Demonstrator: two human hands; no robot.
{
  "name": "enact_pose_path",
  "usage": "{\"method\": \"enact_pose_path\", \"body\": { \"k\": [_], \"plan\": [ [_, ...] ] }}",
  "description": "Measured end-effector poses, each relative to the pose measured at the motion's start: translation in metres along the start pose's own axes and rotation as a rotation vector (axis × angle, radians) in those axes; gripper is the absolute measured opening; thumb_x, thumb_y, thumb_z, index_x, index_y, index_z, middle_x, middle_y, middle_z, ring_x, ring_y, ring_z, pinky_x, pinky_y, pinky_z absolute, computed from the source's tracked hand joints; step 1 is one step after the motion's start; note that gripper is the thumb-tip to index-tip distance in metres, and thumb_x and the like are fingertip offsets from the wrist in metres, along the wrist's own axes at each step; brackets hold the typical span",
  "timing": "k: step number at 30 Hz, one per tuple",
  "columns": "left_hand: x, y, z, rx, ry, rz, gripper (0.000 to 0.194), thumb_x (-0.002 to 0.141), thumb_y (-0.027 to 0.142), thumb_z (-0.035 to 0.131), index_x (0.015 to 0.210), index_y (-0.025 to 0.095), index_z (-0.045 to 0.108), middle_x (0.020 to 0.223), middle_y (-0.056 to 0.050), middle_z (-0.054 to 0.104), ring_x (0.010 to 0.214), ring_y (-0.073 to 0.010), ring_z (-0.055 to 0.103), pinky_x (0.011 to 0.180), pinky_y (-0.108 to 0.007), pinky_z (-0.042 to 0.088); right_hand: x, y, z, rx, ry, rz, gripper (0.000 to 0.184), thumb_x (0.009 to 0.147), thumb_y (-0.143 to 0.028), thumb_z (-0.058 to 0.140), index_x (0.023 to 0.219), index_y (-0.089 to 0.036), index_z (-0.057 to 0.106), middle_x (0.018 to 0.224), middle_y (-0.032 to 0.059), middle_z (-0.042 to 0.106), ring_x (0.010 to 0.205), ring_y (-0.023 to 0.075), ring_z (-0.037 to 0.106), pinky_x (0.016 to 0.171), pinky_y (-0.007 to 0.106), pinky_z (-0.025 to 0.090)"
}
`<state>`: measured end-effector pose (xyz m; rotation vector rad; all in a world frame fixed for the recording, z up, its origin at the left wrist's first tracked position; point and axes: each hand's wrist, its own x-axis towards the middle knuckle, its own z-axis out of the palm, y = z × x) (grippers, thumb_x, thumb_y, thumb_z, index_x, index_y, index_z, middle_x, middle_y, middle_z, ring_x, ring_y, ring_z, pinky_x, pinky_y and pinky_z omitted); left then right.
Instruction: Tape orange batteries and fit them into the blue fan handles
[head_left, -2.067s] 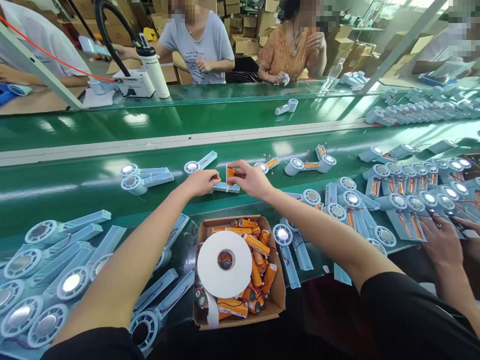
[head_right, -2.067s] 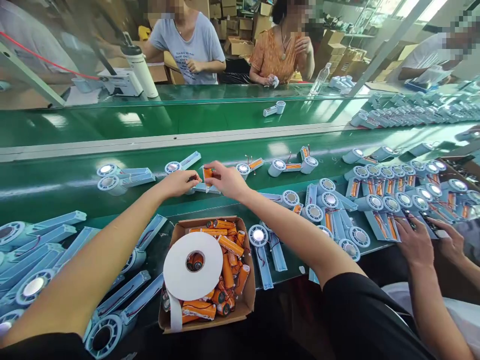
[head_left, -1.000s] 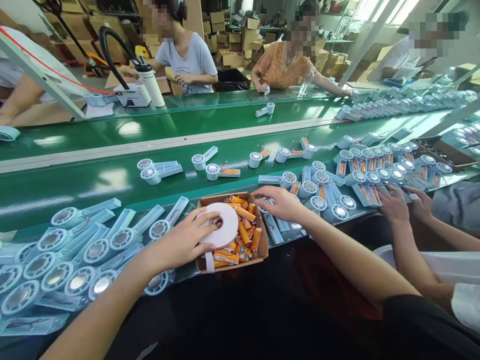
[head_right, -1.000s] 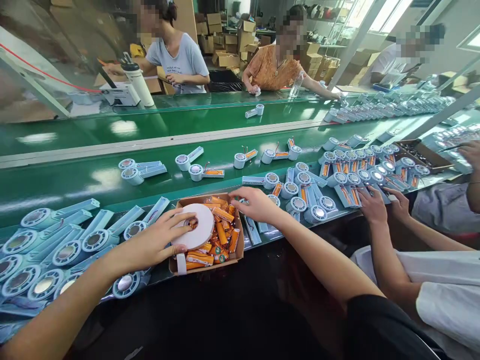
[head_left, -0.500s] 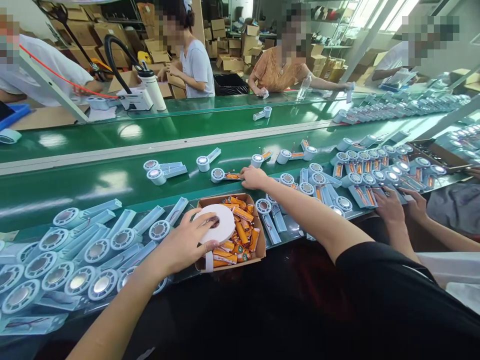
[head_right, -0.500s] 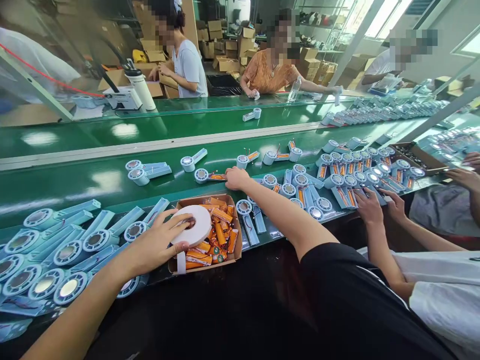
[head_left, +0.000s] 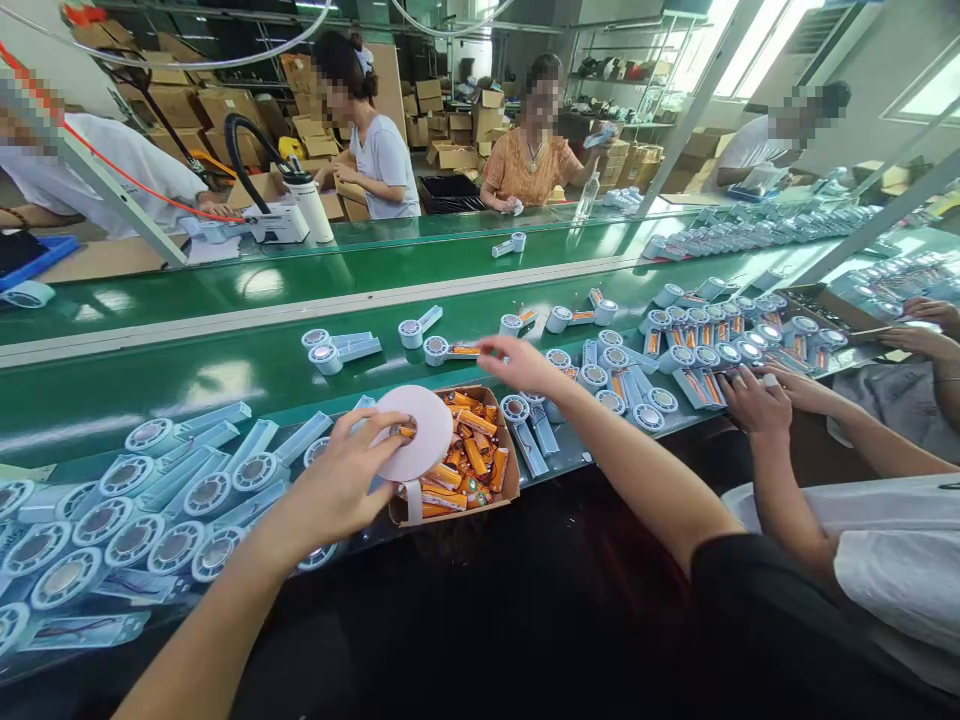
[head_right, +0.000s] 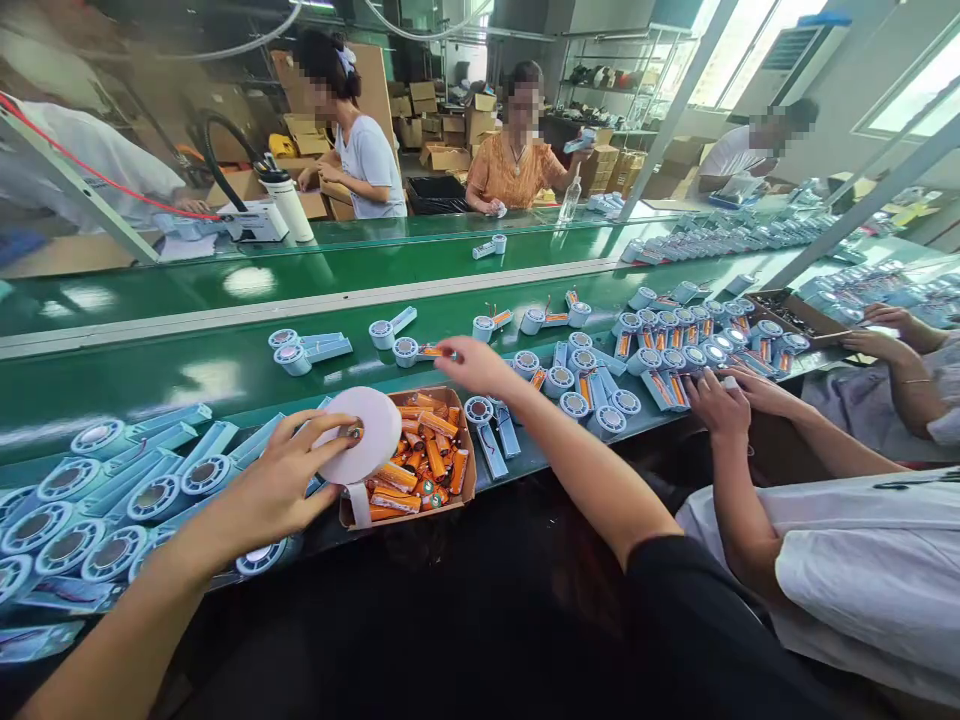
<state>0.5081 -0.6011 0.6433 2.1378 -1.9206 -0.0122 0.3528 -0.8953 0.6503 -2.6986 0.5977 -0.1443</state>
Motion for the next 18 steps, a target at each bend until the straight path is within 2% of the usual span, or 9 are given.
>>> {"method": "enact_pose_path", "body": {
  "k": [1,3,5,7,9,11,14,15,18],
  "plan": [
    [-0.008,0.007,0.0,0.016,0.123,-0.004,0.049,0.089,0.025,0.063,0.138,0.029,0.071,0.145,-0.009,0.068,0.145,-0.0391,0.051,0.12,-0.06,0.051,-0.025,-0.012,0.01,0.199,-0.044,-0.076,0.049,0.111,-0.045,0.049,0.15,-0.02,0.066,0.131,0.0117,0.076,0.108,0.0206,0.072,0.094,0.032,0.058],
    [-0.022,0.019,0.002,0.049,0.332,-0.02,0.05,0.092,0.029,0.065,0.142,0.029,0.065,0.136,-0.01,0.071,0.144,-0.0399,0.05,0.122,-0.062,0.048,-0.073,-0.04,0.036,0.582,-0.28,-0.225,0.062,0.101,-0.063,0.065,0.143,-0.019,0.071,0.094,0.0037,0.079,0.078,0.017,0.069,0.071,0.026,0.055],
    [-0.031,0.027,0.006,0.067,0.453,-0.028,0.05,0.094,0.027,0.065,0.144,0.03,0.06,0.134,-0.01,0.071,0.146,-0.04,0.048,0.123,-0.064,0.046,-0.111,-0.064,0.061,0.82,-0.43,-0.314,0.058,0.098,-0.066,0.067,0.121,-0.015,0.082,0.082,0.0015,0.076,0.069,0.014,0.064,0.066,0.024,0.05],
    [-0.039,0.029,0.012,0.056,0.494,-0.039,0.048,0.096,0.027,0.066,0.143,0.031,0.057,0.133,-0.01,0.071,0.146,-0.0391,0.048,0.121,-0.064,0.047,-0.13,-0.078,0.076,0.876,-0.57,-0.419,0.051,0.1,-0.063,0.066,0.1,-0.016,0.085,0.078,0.0009,0.075,0.066,0.0121,0.062,0.063,0.022,0.047],
    [-0.046,0.027,0.021,0.039,0.492,-0.079,0.047,0.097,0.028,0.067,0.142,0.032,0.056,0.133,-0.009,0.071,0.144,-0.0376,0.05,0.119,-0.063,0.049,-0.128,-0.078,0.076,0.782,-0.698,-0.512,0.042,0.099,-0.059,0.069,0.094,-0.02,0.085,0.076,-0.0009,0.076,0.066,0.0118,0.064,0.062,0.022,0.046],
    [-0.052,0.024,0.03,0.037,0.484,-0.128,0.045,0.097,0.026,0.066,0.141,0.032,0.057,0.131,-0.009,0.071,0.143,-0.0372,0.051,0.119,-0.063,0.05,-0.107,-0.067,0.066,0.584,-0.6,-0.457,0.032,0.099,-0.054,0.073,0.097,-0.024,0.085,0.082,-0.0003,0.079,0.073,0.0143,0.07,0.068,0.022,0.05],
    [-0.057,0.027,0.044,0.055,0.46,-0.163,0.04,0.095,0.021,0.067,0.134,0.03,0.064,0.128,-0.01,0.072,0.142,-0.0393,0.05,0.118,-0.065,0.05,-0.063,-0.045,0.052,0.202,-0.159,-0.137,0.021,0.096,-0.038,0.079,0.103,-0.019,0.082,0.106,0.0116,0.082,0.106,0.0263,0.075,0.091,0.032,0.056],
    [-0.057,0.029,0.048,0.063,0.446,-0.159,0.039,0.093,0.019,0.067,0.131,0.029,0.066,0.127,-0.01,0.073,0.141,-0.0402,0.049,0.117,-0.065,0.05,-0.051,-0.039,0.05,0.111,-0.083,-0.065,0.017,0.093,-0.032,0.081,0.102,-0.018,0.081,0.11,0.0158,0.081,0.114,0.0305,0.073,0.096,0.036,0.056],
    [-0.054,0.037,0.055,0.094,0.389,-0.126,0.043,0.09,0.012,0.064,0.131,0.026,0.07,0.127,-0.012,0.074,0.139,-0.0414,0.05,0.114,-0.064,0.052,-0.03,-0.025,0.05,0.064,-0.067,-0.011,0.011,0.093,-0.024,0.077,0.1,-0.017,0.079,0.108,0.0172,0.081,0.114,0.0327,0.074,0.098,0.039,0.057]
  ]
}}
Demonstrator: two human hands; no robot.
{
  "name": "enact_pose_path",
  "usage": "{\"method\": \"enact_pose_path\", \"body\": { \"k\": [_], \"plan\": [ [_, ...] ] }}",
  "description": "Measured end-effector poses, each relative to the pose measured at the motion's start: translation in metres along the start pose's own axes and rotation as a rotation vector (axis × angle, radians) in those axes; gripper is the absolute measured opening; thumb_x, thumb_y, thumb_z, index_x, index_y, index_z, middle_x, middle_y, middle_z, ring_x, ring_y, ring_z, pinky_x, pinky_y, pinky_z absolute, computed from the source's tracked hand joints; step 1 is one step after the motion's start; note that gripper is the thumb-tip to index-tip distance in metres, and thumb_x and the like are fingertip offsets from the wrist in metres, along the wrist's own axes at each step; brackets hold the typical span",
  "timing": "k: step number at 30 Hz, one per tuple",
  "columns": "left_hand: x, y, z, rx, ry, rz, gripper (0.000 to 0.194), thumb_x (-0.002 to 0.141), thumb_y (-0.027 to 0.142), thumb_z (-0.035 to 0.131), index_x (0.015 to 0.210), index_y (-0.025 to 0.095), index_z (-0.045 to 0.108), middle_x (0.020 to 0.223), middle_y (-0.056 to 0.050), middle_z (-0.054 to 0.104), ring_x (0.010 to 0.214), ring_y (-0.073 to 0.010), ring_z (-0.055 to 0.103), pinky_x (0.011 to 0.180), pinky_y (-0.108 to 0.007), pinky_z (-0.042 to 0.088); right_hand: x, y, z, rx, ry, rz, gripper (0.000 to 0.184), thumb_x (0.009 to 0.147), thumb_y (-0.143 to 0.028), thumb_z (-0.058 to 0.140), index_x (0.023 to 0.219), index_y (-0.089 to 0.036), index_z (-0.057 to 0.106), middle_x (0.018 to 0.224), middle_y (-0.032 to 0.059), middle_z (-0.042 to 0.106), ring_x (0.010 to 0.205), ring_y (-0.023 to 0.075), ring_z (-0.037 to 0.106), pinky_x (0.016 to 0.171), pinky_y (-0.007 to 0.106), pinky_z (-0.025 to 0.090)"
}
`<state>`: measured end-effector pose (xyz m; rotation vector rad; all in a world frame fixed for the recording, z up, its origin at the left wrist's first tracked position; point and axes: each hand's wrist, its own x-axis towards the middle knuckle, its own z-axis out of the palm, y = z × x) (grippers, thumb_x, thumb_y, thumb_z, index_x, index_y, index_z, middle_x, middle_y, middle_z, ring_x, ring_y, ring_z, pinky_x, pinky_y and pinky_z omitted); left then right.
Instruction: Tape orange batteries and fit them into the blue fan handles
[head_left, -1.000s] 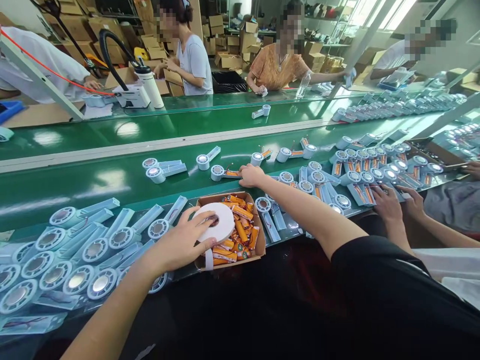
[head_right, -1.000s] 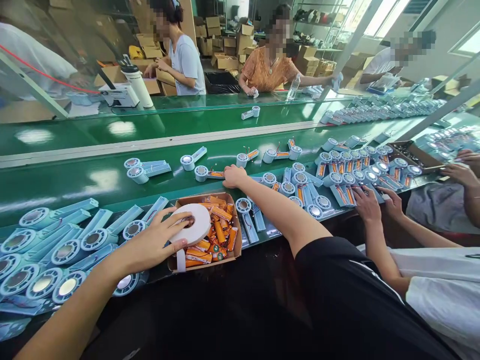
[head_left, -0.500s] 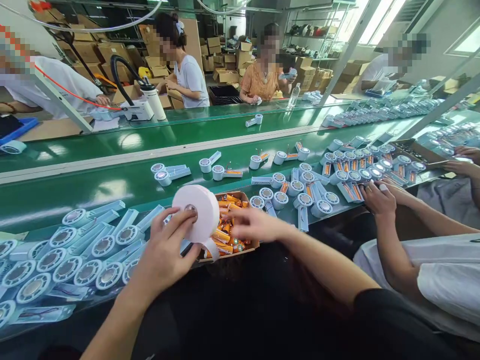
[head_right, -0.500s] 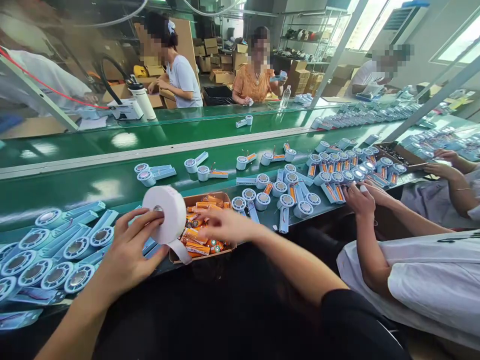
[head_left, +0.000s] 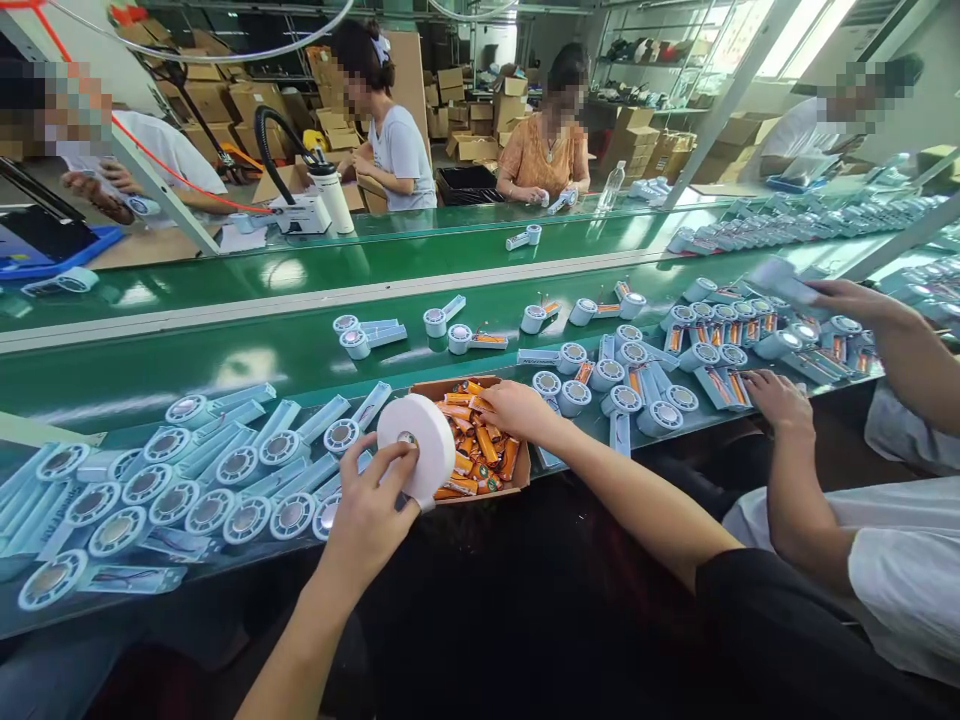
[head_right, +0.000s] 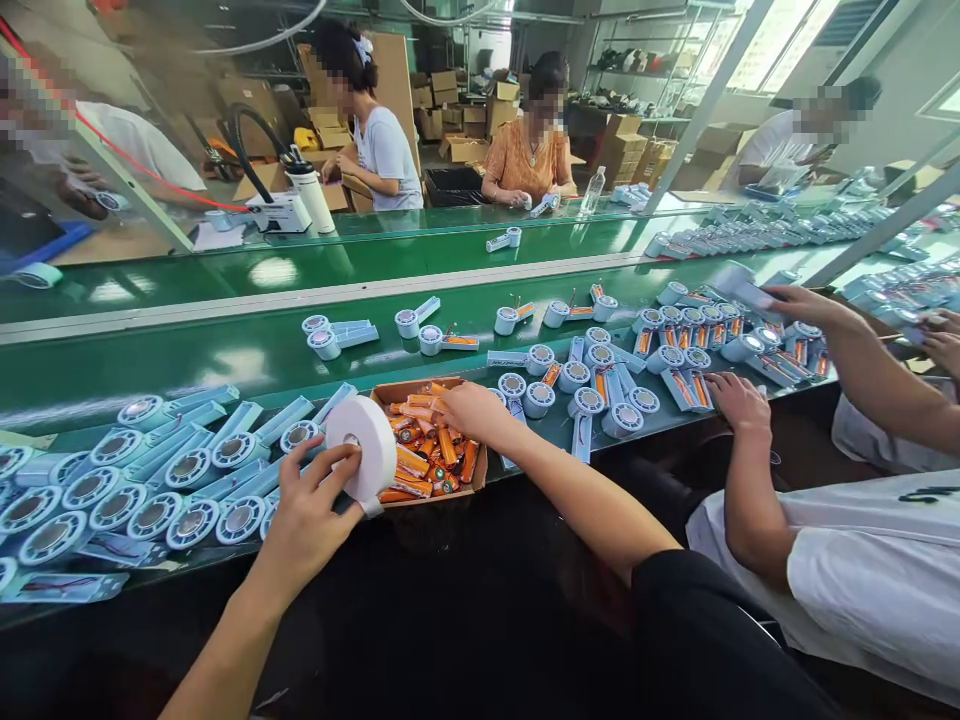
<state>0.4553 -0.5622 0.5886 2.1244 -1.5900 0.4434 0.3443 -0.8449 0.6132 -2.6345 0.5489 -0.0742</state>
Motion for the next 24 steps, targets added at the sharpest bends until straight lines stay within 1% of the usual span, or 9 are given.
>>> {"method": "enact_pose_path", "body": {
  "k": [3,5,7,10,15,17,20,22,24],
  "plan": [
    [0.002,0.005,0.001,0.031,-0.042,0.046,0.049,0.089,0.007,0.061,0.133,0.025,0.072,0.127,-0.011,0.075,0.137,-0.041,0.051,0.113,-0.062,0.054,-0.006,0.006,0.001,0.471,0.102,-0.055,0.023,0.096,-0.033,0.072,0.115,-0.02,0.075,0.11,0.0093,0.081,0.105,0.0242,0.077,0.094,0.037,0.061],
    [0.003,0.007,0.0,0.05,-0.047,0.084,0.05,0.089,0.005,0.059,0.133,0.025,0.073,0.127,-0.011,0.075,0.136,-0.0403,0.052,0.112,-0.061,0.054,-0.016,0.004,0.001,0.975,0.227,-0.086,0.035,0.087,-0.042,0.082,0.116,-0.023,0.074,0.111,0.0054,0.08,0.101,0.0209,0.078,0.092,0.037,0.063],
    [0.004,0.01,-0.001,0.068,-0.041,0.125,0.051,0.088,0.003,0.058,0.132,0.024,0.075,0.127,-0.011,0.076,0.134,-0.0397,0.052,0.11,-0.059,0.057,-0.027,-0.002,0.001,1.297,0.325,-0.093,0.041,0.075,-0.047,0.092,0.105,-0.024,0.075,0.107,0.003,0.081,0.097,0.0201,0.078,0.091,0.037,0.065],
    [0.006,0.016,-0.004,0.105,-0.031,0.171,0.049,0.088,0.002,0.059,0.129,0.023,0.077,0.125,-0.01,0.077,0.132,-0.0383,0.052,0.104,-0.052,0.061,-0.038,-0.016,0.001,1.375,0.46,-0.082,0.037,0.069,-0.046,0.098,0.087,-0.023,0.074,0.098,0.0024,0.081,0.099,0.0215,0.078,0.094,0.039,0.065],
    [0.01,0.024,-0.006,0.184,0.038,0.244,0.037,0.093,0.004,0.064,0.121,0.021,0.08,0.122,-0.006,0.079,0.127,-0.0356,0.054,0.103,-0.045,0.062,-0.049,-0.037,0.015,1.265,0.662,-0.098,0.034,0.073,-0.046,0.096,0.08,-0.024,0.072,0.092,0.0026,0.08,0.102,0.0246,0.079,0.099,0.044,0.064],
    [0.011,0.025,-0.006,0.211,0.039,0.264,0.034,0.094,0.004,0.064,0.12,0.019,0.081,0.121,-0.006,0.08,0.126,-0.0349,0.054,0.101,-0.043,0.061,-0.055,-0.042,0.026,1.244,0.648,-0.11,0.031,0.075,-0.046,0.094,0.08,-0.025,0.072,0.092,0.0029,0.079,0.104,0.0258,0.079,0.102,0.046,0.063],
    [0.014,0.023,-0.011,0.258,0.025,0.29,0.037,0.095,0.001,0.061,0.12,0.018,0.081,0.121,-0.006,0.08,0.123,-0.0328,0.056,0.096,-0.039,0.06,-0.063,-0.04,0.038,1.263,0.512,-0.112,0.026,0.08,-0.044,0.091,0.085,-0.025,0.074,0.098,0.0048,0.081,0.112,0.0264,0.078,0.109,0.046,0.061],
    [0.019,0.019,-0.018,0.284,0.004,0.331,0.04,0.095,0.0,0.058,0.122,0.018,0.08,0.123,-0.004,0.08,0.118,-0.0301,0.058,0.096,-0.037,0.058,-0.062,-0.03,0.034,1.328,0.394,-0.07,0.029,0.078,-0.04,0.092,0.097,-0.025,0.075,0.11,0.0057,0.082,0.116,0.0255,0.078,0.109,0.045,0.062],
    [0.025,0.014,-0.027,0.298,-0.035,0.389,0.044,0.096,-0.001,0.056,0.126,0.02,0.079,0.127,-0.001,0.08,0.113,-0.0277,0.06,0.099,-0.038,0.055,-0.056,-0.015,0.02,1.364,0.215,-0.014,0.048,0.072,-0.032,0.096,0.113,-0.025,0.074,0.115,0.0056,0.082,0.111,0.0237,0.079,0.103,0.043,0.064]
  ]
}}
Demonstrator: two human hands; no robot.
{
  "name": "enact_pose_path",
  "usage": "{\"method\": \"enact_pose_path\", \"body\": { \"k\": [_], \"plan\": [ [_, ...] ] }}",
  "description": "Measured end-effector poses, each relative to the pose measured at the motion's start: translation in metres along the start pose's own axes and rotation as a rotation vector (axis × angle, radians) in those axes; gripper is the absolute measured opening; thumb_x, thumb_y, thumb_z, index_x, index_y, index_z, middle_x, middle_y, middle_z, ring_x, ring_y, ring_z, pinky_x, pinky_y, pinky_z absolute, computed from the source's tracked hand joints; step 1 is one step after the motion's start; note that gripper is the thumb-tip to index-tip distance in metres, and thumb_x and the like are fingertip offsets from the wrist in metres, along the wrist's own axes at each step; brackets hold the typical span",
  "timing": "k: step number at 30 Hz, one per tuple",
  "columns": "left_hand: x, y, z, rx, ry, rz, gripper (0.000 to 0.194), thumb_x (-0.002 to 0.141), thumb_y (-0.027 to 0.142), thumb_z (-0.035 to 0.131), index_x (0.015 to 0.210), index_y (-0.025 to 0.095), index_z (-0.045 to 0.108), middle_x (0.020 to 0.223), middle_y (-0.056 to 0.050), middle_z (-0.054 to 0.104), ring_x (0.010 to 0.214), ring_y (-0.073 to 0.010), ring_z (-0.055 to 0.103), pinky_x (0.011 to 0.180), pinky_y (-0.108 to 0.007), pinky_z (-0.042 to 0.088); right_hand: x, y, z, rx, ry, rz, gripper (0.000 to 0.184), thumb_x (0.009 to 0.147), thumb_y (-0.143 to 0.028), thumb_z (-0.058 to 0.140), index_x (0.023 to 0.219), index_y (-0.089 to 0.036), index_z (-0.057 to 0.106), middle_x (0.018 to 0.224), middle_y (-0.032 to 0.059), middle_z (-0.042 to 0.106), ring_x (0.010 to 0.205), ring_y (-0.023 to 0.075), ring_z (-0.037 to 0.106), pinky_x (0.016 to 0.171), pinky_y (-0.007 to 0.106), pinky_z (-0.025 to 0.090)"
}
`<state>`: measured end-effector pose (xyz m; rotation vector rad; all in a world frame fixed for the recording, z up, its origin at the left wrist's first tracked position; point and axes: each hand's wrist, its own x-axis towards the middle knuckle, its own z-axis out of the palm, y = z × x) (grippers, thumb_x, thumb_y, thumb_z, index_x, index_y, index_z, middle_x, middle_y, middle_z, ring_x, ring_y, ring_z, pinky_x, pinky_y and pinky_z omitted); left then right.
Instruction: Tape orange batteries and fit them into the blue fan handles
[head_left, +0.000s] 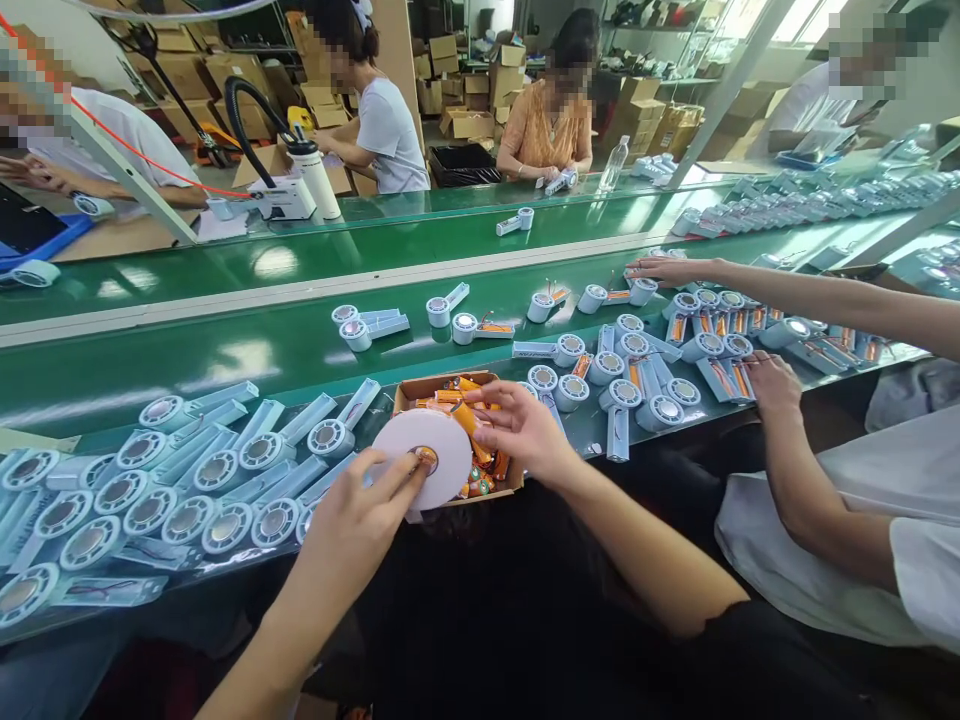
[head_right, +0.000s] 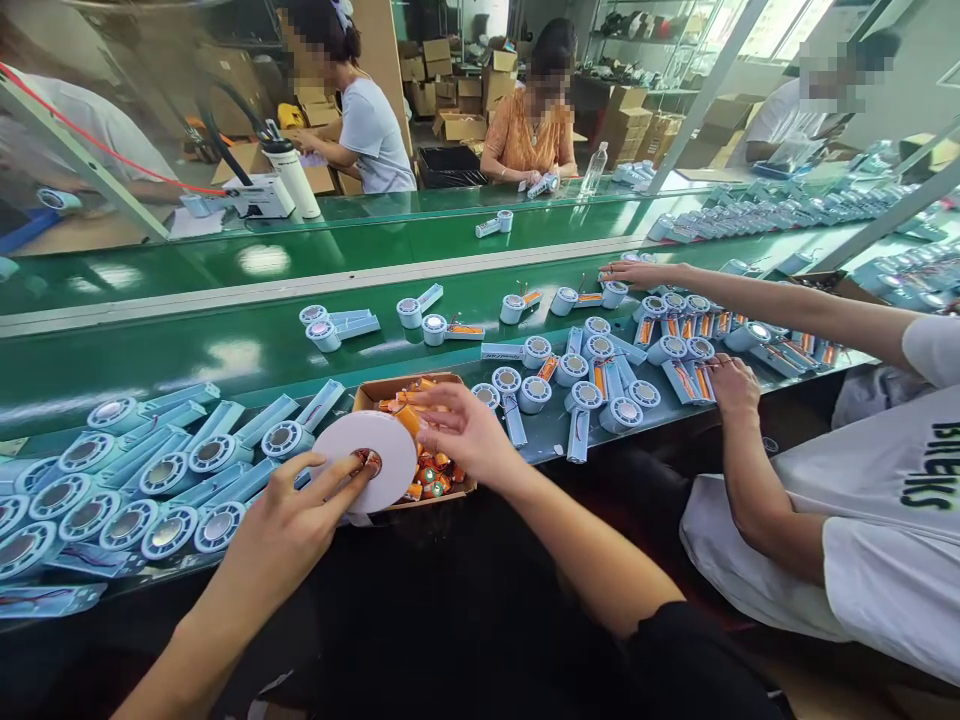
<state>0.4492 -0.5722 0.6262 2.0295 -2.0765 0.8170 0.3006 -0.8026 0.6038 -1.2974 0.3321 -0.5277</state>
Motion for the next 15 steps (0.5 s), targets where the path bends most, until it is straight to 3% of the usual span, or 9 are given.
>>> {"method": "enact_pose_path", "body": {
  "k": [3,5,9,11,13,15],
  "plan": [
    [0.007,-0.012,-0.007,-0.037,-0.054,0.063,0.049,0.096,-0.001,0.054,0.132,0.024,0.076,0.13,0.0,0.078,0.11,-0.0258,0.061,0.101,-0.039,0.052,0.016,-0.015,-0.017,-0.067,-0.225,0.198,0.064,0.069,-0.025,0.096,0.129,-0.019,0.073,0.091,0.0014,0.083,0.087,0.0192,0.08,0.088,0.038,0.067],
    [0.01,-0.013,-0.005,-0.076,-0.05,0.052,0.046,0.097,0.003,0.056,0.132,0.025,0.076,0.127,-0.001,0.079,0.108,-0.0254,0.061,0.097,-0.039,0.051,0.016,-0.012,-0.012,-0.04,-0.213,0.193,0.057,0.07,-0.026,0.095,0.124,-0.017,0.076,0.085,0.0004,0.081,0.082,0.0187,0.079,0.086,0.036,0.067],
    [0.012,0.021,0.012,-0.131,0.015,-0.128,0.03,0.098,0.02,0.069,0.127,0.02,0.077,0.111,-0.006,0.08,0.097,-0.026,0.058,0.084,-0.041,0.048,-0.005,0.023,0.022,0.253,0.23,0.005,0.044,0.075,-0.036,0.093,0.114,-0.022,0.078,0.113,0.0072,0.084,0.106,0.0241,0.08,0.097,0.037,0.066],
    [0.007,0.048,0.022,-0.184,0.036,-0.206,0.03,0.095,0.023,0.075,0.125,0.017,0.078,0.103,-0.007,0.079,0.091,-0.0249,0.057,0.08,-0.041,0.046,-0.006,0.035,0.024,0.351,0.386,-0.009,0.045,0.074,-0.036,0.094,0.113,-0.022,0.078,0.115,0.0081,0.083,0.107,0.0249,0.08,0.095,0.037,0.067],
    [-0.001,0.067,0.027,-0.256,0.041,-0.236,0.032,0.092,0.023,0.079,0.124,0.018,0.078,0.099,-0.006,0.078,0.089,-0.0236,0.057,0.078,-0.04,0.045,0.006,0.028,0.004,0.394,0.507,-0.042,0.044,0.07,-0.029,0.096,0.109,-0.022,0.077,0.106,0.006,0.083,0.1,0.0228,0.08,0.088,0.033,0.068],
    [-0.011,0.067,0.029,-0.321,0.005,-0.235,0.041,0.086,0.02,0.084,0.126,0.022,0.078,0.102,-0.005,0.079,0.092,-0.0235,0.059,0.083,-0.038,0.048,0.025,0.006,-0.033,0.419,0.668,-0.194,0.037,0.071,-0.025,0.093,0.103,-0.023,0.075,0.099,0.0018,0.081,0.098,0.018,0.079,0.088,0.028,0.067]
  ]
}}
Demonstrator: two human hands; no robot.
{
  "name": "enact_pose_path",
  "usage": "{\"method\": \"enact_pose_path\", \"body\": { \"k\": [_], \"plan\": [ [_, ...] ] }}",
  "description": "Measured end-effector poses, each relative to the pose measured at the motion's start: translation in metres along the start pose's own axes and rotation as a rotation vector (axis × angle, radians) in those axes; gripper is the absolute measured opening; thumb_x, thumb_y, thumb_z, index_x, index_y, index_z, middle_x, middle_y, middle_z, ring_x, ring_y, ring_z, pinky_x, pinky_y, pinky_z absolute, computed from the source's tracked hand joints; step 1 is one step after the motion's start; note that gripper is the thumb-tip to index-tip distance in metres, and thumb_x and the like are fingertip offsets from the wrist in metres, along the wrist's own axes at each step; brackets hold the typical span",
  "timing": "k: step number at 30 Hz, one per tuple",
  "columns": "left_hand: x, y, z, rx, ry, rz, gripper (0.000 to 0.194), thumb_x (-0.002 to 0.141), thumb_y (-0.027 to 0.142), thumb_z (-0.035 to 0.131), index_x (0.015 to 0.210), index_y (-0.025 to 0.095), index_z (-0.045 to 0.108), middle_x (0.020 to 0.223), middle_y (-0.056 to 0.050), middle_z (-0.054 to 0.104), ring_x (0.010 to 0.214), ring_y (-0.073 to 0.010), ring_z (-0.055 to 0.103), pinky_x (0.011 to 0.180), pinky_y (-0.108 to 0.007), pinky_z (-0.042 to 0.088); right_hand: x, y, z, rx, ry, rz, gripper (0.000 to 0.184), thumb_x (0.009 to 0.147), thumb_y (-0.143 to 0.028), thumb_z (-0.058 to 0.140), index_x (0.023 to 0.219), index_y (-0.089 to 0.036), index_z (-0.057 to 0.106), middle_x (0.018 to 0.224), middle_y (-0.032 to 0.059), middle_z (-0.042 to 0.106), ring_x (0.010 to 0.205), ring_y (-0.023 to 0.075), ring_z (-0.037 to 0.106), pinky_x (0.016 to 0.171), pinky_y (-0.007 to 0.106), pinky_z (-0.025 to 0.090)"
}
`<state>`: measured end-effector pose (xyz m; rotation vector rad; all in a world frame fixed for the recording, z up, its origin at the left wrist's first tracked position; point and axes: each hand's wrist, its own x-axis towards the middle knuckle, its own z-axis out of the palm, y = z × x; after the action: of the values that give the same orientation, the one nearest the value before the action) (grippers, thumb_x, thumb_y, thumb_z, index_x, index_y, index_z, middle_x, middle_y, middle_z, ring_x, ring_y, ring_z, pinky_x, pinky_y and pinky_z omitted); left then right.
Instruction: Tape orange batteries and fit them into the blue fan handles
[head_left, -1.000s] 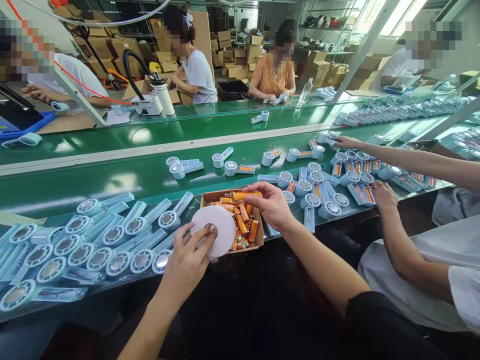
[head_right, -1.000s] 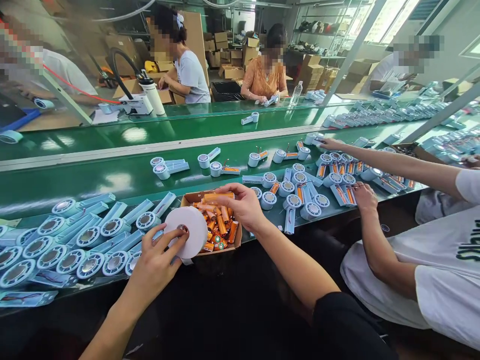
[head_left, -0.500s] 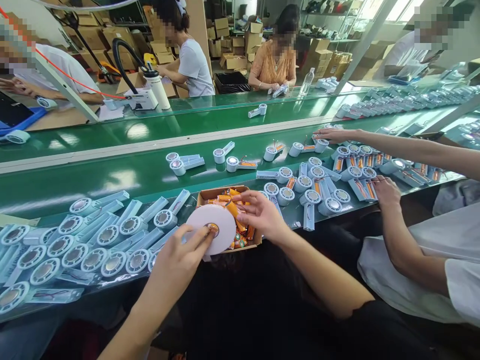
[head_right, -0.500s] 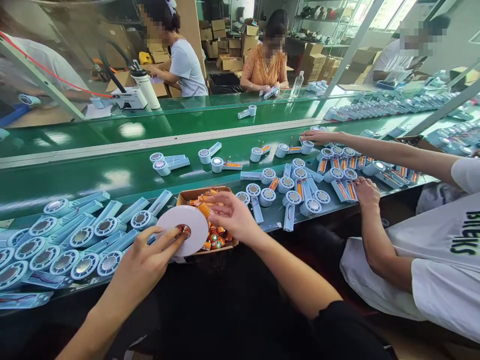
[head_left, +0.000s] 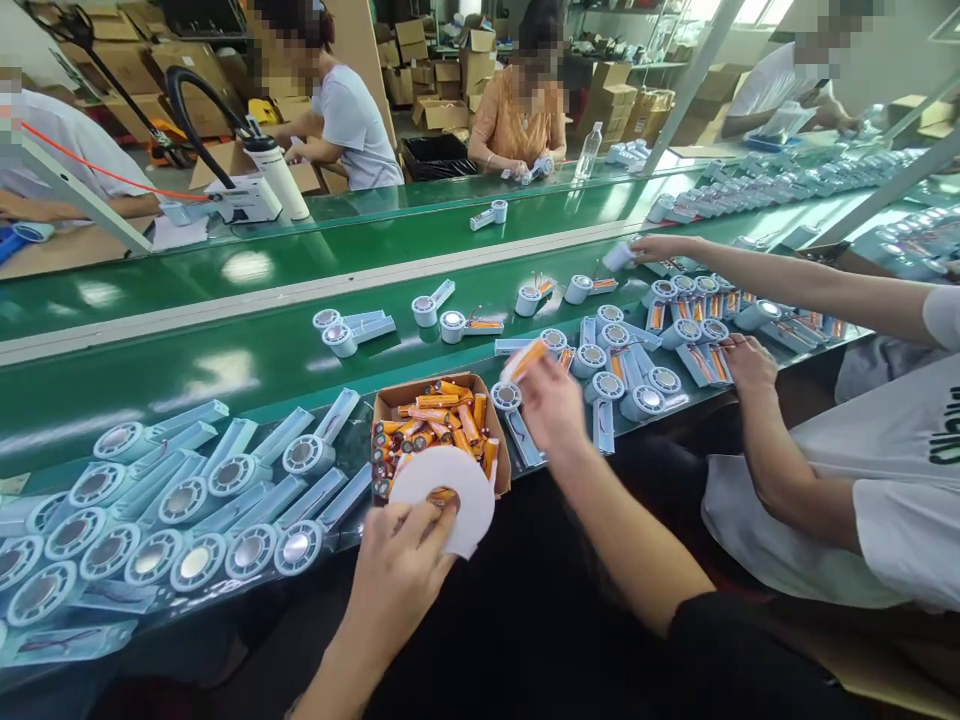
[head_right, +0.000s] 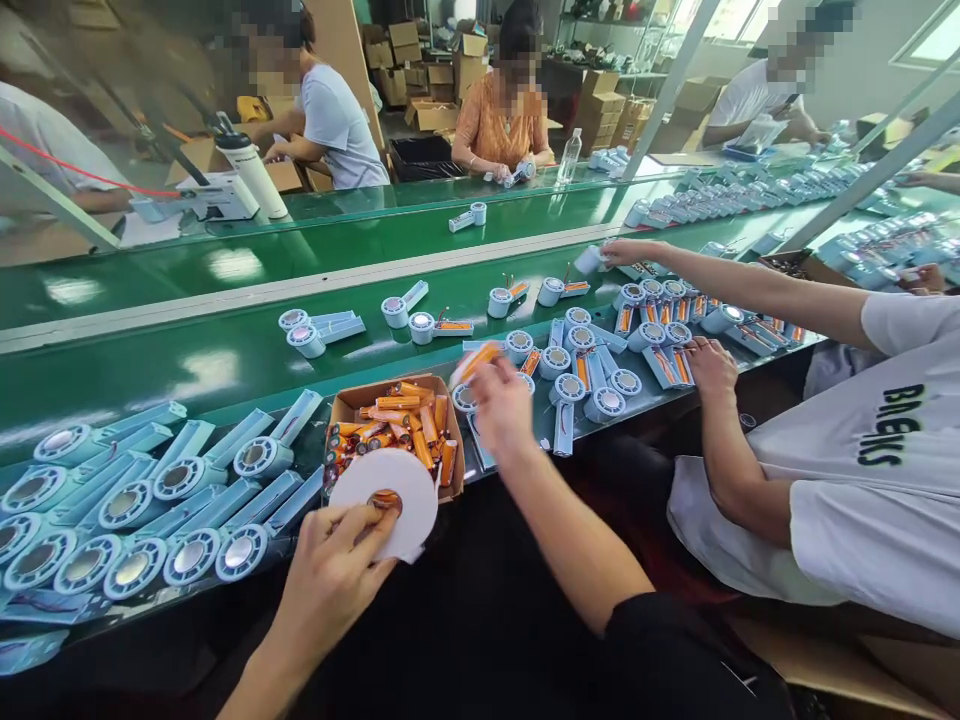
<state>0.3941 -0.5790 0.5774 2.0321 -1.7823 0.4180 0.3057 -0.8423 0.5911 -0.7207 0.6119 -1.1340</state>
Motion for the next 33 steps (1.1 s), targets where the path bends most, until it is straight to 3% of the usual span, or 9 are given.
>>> {"method": "enact_pose_path", "body": {
  "k": [4,7,11,14,16,21,25,29,33],
  "plan": [
    [0.025,-0.061,-0.013,-0.149,-0.257,0.006,0.067,0.071,0.033,0.096,0.134,0.031,0.076,0.123,-0.007,0.078,0.114,-0.0305,0.062,0.1,-0.043,0.053,0.051,-0.052,-0.017,0.05,0.04,-0.267,0.042,0.082,-0.027,0.087,0.119,-0.032,0.069,0.113,-0.0028,0.08,0.11,0.0139,0.078,0.095,0.027,0.066],
    [0.105,-0.114,-0.009,-0.367,-0.517,-0.019,0.043,0.087,0.054,0.079,0.125,0.033,0.081,0.124,-0.005,0.079,0.114,-0.0271,0.069,0.101,-0.039,0.057,0.047,-0.055,-0.026,-0.042,-0.086,-0.164,0.054,0.079,-0.03,0.091,0.127,-0.034,0.067,0.11,-0.0017,0.081,0.106,0.0165,0.08,0.088,0.027,0.067],
    [0.256,-0.141,0.044,-0.007,-0.547,-0.34,0.047,0.109,0.047,0.042,0.139,0.028,0.073,0.142,-0.006,0.073,0.127,-0.0272,0.068,0.107,-0.037,0.054,0.051,-0.042,-0.021,-0.11,-0.155,-0.151,0.053,0.078,-0.033,0.093,0.125,-0.033,0.067,0.105,0.0006,0.083,0.106,0.0193,0.08,0.085,0.028,0.067],
    [0.341,-0.148,0.099,0.116,-0.619,-0.394,0.047,0.109,0.046,0.047,0.144,0.022,0.067,0.148,-0.017,0.067,0.138,-0.0372,0.061,0.11,-0.051,0.054,0.071,-0.045,-0.014,-0.174,-0.213,-0.16,0.054,0.078,-0.034,0.093,0.126,-0.034,0.067,0.103,0.0001,0.083,0.104,0.0222,0.08,0.087,0.035,0.067],
    [0.374,-0.157,0.129,0.155,-0.714,-0.381,0.042,0.106,0.046,0.06,0.135,0.018,0.07,0.138,-0.017,0.07,0.129,-0.0342,0.066,0.106,-0.053,0.057,0.085,-0.055,-0.013,-0.229,-0.252,-0.165,0.053,0.08,-0.035,0.093,0.126,-0.034,0.068,0.102,0.0003,0.083,0.103,0.0232,0.08,0.087,0.039,0.067],
    [0.402,-0.185,0.168,0.15,-0.859,-0.193,0.035,0.101,0.042,0.071,0.127,0.018,0.069,0.135,-0.011,0.069,0.122,-0.0259,0.067,0.105,-0.05,0.058,0.137,-0.074,-0.002,-0.39,-0.337,-0.229,0.05,0.079,-0.036,0.093,0.123,-0.029,0.07,0.099,0.0021,0.083,0.093,0.022,0.08,0.085,0.039,0.067],
    [0.41,-0.204,0.181,0.071,-0.912,-0.108,0.023,0.098,0.039,0.074,0.109,0.019,0.075,0.118,-0.008,0.075,0.115,-0.0241,0.07,0.104,-0.046,0.056,0.209,-0.049,0.032,-0.592,-0.486,-0.249,0.048,0.08,-0.035,0.088,0.124,-0.024,0.07,0.095,0.0008,0.083,0.084,0.0192,0.079,0.09,0.04,0.064],
    [0.415,-0.217,0.185,-0.026,-0.844,-0.125,0.018,0.097,0.037,0.07,0.104,0.023,0.078,0.111,-0.004,0.079,0.112,-0.0236,0.071,0.104,-0.037,0.052,0.264,0.002,0.069,-1.246,-0.676,-0.275,0.044,0.094,-0.024,0.069,0.139,-0.02,0.066,0.099,0.0028,0.083,0.092,0.0182,0.078,0.091,0.033,0.059],
    [0.41,-0.215,0.188,-0.062,-0.739,-0.198,0.034,0.105,0.045,0.063,0.125,0.019,0.07,0.123,-0.009,0.073,0.112,-0.0236,0.07,0.102,-0.046,0.057,0.28,0.031,0.086,-1.848,-0.879,-0.324,0.043,0.102,-0.025,0.061,0.144,-0.025,0.067,0.108,0.0066,0.083,0.101,0.0245,0.078,0.087,0.031,0.054]
  ]
}}
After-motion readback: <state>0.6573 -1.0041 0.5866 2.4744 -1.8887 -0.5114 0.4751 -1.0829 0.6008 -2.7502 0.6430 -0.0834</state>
